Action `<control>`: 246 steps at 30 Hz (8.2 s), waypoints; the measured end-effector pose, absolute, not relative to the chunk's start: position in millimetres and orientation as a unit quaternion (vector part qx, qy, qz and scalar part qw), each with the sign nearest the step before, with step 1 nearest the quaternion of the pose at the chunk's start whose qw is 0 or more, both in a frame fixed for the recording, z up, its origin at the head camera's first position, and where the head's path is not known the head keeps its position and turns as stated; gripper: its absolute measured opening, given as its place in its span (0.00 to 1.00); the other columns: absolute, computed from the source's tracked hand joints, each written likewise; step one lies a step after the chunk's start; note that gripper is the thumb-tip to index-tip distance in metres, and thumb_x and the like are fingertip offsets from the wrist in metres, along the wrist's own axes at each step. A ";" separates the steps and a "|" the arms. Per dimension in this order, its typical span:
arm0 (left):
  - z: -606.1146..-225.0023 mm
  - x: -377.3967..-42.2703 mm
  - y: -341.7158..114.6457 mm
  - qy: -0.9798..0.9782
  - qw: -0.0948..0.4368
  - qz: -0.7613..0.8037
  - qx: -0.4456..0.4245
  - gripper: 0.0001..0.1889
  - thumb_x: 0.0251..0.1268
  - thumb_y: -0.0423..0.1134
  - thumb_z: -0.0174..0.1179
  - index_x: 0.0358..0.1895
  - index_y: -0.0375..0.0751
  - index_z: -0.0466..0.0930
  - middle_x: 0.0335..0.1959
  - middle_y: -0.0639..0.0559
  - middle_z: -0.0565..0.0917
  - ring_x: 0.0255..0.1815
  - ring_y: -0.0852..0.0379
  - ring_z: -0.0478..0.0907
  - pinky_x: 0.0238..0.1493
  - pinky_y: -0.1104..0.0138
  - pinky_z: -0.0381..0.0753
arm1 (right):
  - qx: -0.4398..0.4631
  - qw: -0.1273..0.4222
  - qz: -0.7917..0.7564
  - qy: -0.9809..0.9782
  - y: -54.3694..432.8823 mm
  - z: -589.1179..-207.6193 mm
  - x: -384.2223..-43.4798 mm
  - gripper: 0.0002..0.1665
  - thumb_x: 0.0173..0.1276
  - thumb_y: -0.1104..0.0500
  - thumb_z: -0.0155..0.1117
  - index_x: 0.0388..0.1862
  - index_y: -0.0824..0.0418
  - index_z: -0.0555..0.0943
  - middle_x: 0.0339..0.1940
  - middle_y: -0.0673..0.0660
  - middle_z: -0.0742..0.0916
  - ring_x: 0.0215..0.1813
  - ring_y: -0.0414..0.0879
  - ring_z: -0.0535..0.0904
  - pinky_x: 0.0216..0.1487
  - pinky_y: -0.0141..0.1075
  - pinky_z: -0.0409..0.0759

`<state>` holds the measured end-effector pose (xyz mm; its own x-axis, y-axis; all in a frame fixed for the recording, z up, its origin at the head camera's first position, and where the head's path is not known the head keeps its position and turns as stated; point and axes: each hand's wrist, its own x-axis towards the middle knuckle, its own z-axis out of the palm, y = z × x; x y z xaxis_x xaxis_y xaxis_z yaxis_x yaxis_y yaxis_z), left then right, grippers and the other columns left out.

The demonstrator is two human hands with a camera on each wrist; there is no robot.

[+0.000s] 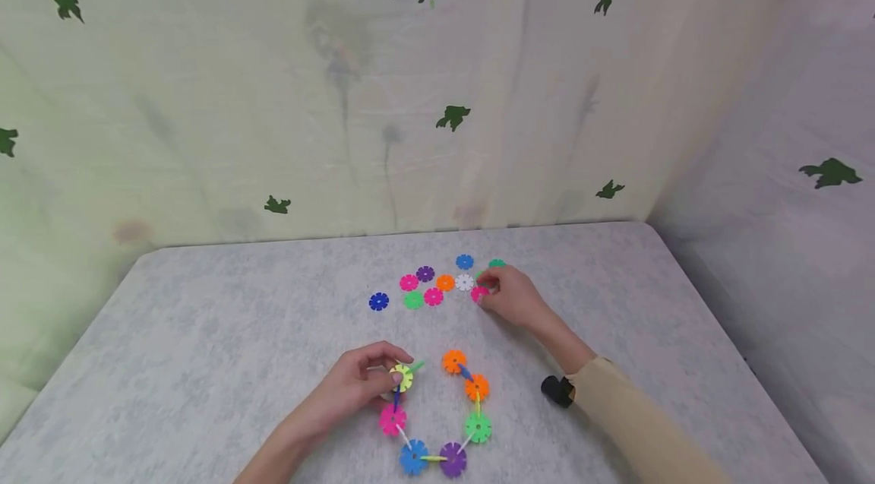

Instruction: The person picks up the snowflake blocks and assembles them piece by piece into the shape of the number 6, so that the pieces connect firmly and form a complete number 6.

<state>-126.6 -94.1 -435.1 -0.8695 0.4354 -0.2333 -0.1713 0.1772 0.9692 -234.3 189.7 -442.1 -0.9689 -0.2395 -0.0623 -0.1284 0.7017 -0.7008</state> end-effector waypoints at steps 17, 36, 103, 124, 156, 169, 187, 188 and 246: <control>-436.4 -126.0 -90.9 0.745 0.238 0.621 0.045 0.10 0.65 0.35 0.63 0.46 0.36 0.82 0.27 0.50 0.81 0.25 0.56 0.74 0.29 0.65 0.79 | -0.088 0.082 -0.387 0.914 185.5 -433.1 -215.6 0.05 0.64 0.65 0.68 0.37 0.57 0.83 0.34 0.51 0.83 0.37 0.47 0.76 0.38 0.38 0.78; -430.4 -127.4 -91.0 0.723 0.224 0.653 -0.006 0.12 0.63 0.35 0.64 0.46 0.32 0.84 0.32 0.47 0.86 0.31 0.57 0.81 0.37 0.62 0.84 | -0.095 0.100 -0.595 0.792 147.9 -412.7 -140.1 0.14 0.69 0.65 0.64 0.53 0.64 0.82 0.40 0.56 0.86 0.41 0.56 0.84 0.44 0.41 0.84; -436.8 -126.1 -85.5 0.692 0.230 0.684 0.028 0.11 0.68 0.34 0.60 0.50 0.32 0.78 0.34 0.45 0.84 0.32 0.48 0.84 0.41 0.66 0.81 | -0.161 0.082 -0.336 0.925 231.5 -427.2 -256.9 0.23 0.71 0.71 0.50 0.64 0.71 0.73 0.61 0.70 0.76 0.56 0.62 0.75 0.54 0.53 0.75; -432.9 -125.2 -87.5 0.689 0.236 0.685 0.027 0.11 0.68 0.35 0.61 0.48 0.33 0.79 0.34 0.44 0.84 0.32 0.49 0.84 0.40 0.67 0.80 | -0.153 0.087 -0.296 0.939 226.9 -431.2 -268.5 0.12 0.67 0.68 0.63 0.48 0.64 0.78 0.48 0.63 0.80 0.45 0.55 0.77 0.46 0.48 0.77; -432.3 -126.1 -89.5 0.706 0.229 0.670 0.022 0.10 0.69 0.36 0.60 0.47 0.33 0.78 0.35 0.41 0.84 0.34 0.47 0.84 0.40 0.66 0.80 | -0.076 0.056 -0.530 0.843 165.3 -392.8 -130.2 0.10 0.72 0.64 0.59 0.50 0.57 0.80 0.39 0.55 0.83 0.36 0.54 0.79 0.40 0.47 0.82; -434.3 -125.4 -88.6 0.698 0.202 0.686 0.038 0.13 0.69 0.34 0.60 0.53 0.32 0.78 0.37 0.41 0.85 0.35 0.44 0.85 0.42 0.65 0.81 | -0.108 0.115 -0.572 0.805 143.8 -409.3 -122.0 0.13 0.72 0.62 0.61 0.53 0.62 0.81 0.39 0.57 0.84 0.38 0.55 0.82 0.41 0.40 0.83; -434.6 -127.0 -90.5 0.684 0.200 0.699 0.055 0.17 0.69 0.31 0.57 0.59 0.31 0.76 0.40 0.42 0.87 0.31 0.48 0.85 0.39 0.67 0.81 | -0.090 0.098 -0.585 0.800 127.2 -419.0 -118.5 0.03 0.66 0.64 0.68 0.36 0.60 0.82 0.36 0.56 0.87 0.37 0.50 0.86 0.40 0.39 0.84; -434.8 -126.9 -91.1 0.682 0.200 0.701 0.053 0.17 0.69 0.31 0.57 0.59 0.30 0.76 0.40 0.42 0.87 0.31 0.48 0.85 0.39 0.67 0.81 | -0.097 0.096 -0.588 0.798 126.7 -419.9 -118.2 0.03 0.66 0.65 0.68 0.36 0.60 0.82 0.36 0.56 0.87 0.38 0.51 0.86 0.40 0.39 0.84; -430.8 -129.4 -86.2 0.687 0.171 0.705 -0.037 0.15 0.66 0.41 0.64 0.49 0.34 0.79 0.35 0.47 0.85 0.36 0.51 0.80 0.42 0.63 0.78 | -0.051 0.140 -0.575 0.804 137.8 -429.0 -129.4 0.11 0.66 0.62 0.66 0.46 0.63 0.82 0.34 0.54 0.84 0.34 0.48 0.80 0.35 0.35 0.81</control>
<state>-129.4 -86.2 -430.8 -0.9385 0.1901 -0.2883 -0.2930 0.0038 0.9561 -129.4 137.8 -429.0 -0.9556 -0.2426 -0.1673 0.0801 0.3327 -0.9396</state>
